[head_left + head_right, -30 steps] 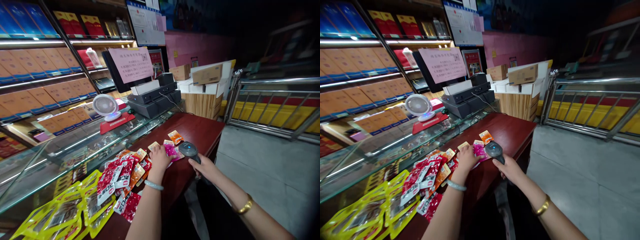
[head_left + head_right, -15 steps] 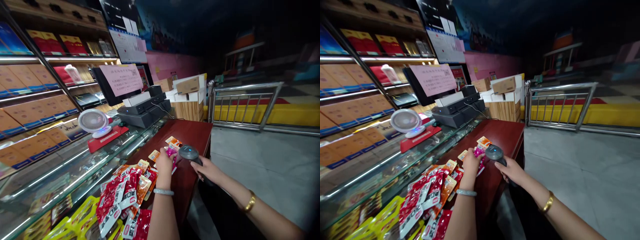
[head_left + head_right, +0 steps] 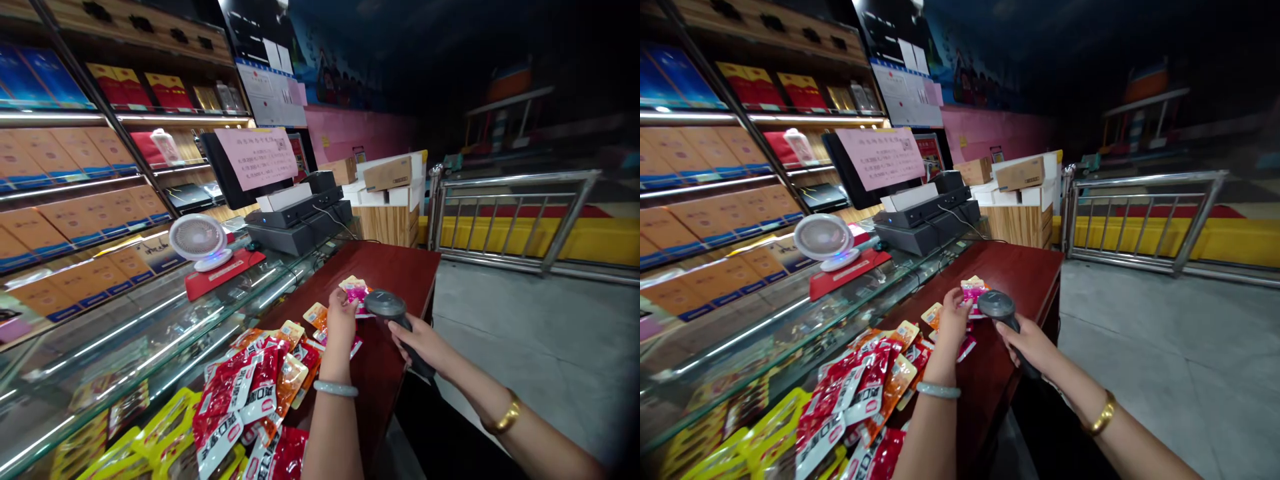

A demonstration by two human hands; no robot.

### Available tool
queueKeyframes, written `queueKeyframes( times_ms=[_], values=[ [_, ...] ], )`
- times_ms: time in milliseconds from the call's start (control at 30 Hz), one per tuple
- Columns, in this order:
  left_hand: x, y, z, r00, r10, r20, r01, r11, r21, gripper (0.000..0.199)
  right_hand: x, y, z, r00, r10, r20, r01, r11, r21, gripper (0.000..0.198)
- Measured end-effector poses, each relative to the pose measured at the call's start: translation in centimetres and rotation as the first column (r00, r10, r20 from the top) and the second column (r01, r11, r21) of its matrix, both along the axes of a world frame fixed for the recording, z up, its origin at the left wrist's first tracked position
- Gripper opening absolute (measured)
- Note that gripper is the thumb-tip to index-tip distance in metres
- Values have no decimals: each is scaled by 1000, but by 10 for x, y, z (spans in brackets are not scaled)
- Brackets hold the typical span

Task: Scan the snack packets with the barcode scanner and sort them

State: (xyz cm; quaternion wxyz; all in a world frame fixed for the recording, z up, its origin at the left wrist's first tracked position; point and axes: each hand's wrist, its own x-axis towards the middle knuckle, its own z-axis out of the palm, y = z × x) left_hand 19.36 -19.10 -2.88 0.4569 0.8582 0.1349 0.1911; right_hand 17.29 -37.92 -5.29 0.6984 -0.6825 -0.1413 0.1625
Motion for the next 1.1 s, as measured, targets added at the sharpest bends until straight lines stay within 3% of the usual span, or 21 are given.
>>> queueKeyframes(
  times_ms=[100,233,333,433,500,600,700,833,967,1100],
  values=[
    [-1,0,2,1000,26,17,-29,970,241,59,4,-3,-10,1000,1,-5,-1,1000,-2,49],
    [-12,3,-1,975,223,-22,-165,784,599,54,5,-6,-15,1000,18,-7,-18,1000,-8,47],
    [-15,4,-7,942,319,-109,-150,687,711,57,4,-6,-14,1000,25,2,-25,999,-29,48],
    [-14,5,-6,919,355,-170,-116,658,744,63,3,-6,-12,1000,25,-5,-26,998,-56,48],
    [-13,5,-1,907,376,-191,-124,670,732,60,3,-6,-10,999,35,-16,-36,998,-43,47],
    [-15,8,11,899,380,-216,-157,742,652,47,3,-5,-4,998,54,-33,-54,998,-11,47],
    [-18,12,18,904,376,-205,-230,831,507,38,4,-2,5,996,71,-46,-71,997,10,47],
    [-17,18,15,913,365,-180,-304,906,295,36,10,6,16,989,145,-42,-143,988,54,44],
    [-13,20,9,944,308,-118,-288,944,162,31,17,15,27,986,164,-4,-163,983,82,44],
    [-13,19,8,949,295,-109,-275,947,169,31,25,21,35,989,146,5,-146,986,77,45]
  ],
)
